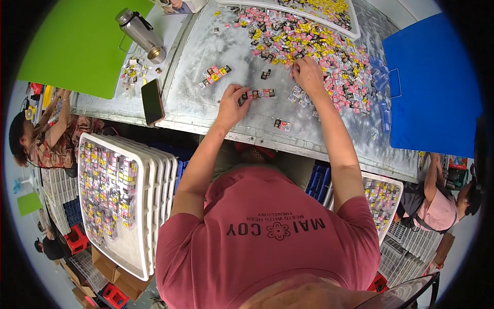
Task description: Sorting and arranging small colorful plastic toy parts on a workbench into groups and then placing them into a tray.
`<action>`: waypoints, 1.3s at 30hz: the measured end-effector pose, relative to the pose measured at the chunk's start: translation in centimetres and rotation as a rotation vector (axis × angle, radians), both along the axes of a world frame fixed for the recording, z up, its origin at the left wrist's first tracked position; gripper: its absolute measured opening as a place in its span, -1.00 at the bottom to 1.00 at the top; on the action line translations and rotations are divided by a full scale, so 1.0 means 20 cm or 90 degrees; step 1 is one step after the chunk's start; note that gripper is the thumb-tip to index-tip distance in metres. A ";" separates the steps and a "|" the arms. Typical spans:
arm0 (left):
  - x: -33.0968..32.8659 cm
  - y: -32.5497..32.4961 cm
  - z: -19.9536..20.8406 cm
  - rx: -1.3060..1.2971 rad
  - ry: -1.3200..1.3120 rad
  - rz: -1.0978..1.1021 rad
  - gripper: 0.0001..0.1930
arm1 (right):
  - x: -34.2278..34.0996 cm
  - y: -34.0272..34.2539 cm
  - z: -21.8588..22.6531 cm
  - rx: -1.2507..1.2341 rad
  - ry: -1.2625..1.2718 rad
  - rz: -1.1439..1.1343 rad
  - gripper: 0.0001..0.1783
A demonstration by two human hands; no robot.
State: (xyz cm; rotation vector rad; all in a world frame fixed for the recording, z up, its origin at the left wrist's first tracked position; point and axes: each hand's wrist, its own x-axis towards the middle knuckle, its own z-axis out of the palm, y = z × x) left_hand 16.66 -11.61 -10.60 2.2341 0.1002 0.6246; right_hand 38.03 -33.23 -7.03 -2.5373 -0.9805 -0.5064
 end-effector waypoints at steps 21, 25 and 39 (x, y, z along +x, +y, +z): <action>0.00 -0.01 0.01 -0.013 0.021 0.009 -0.67 | 0.05 0.10 -0.03 -0.025 -0.032 -0.011 -0.77; 0.00 -0.01 0.02 -0.030 0.040 0.008 -0.67 | 0.03 0.11 -0.03 -0.091 -0.033 -0.011 -0.79; 0.00 -0.02 0.04 -0.057 0.065 0.008 -0.66 | -0.07 0.09 0.03 0.019 0.000 0.082 -0.76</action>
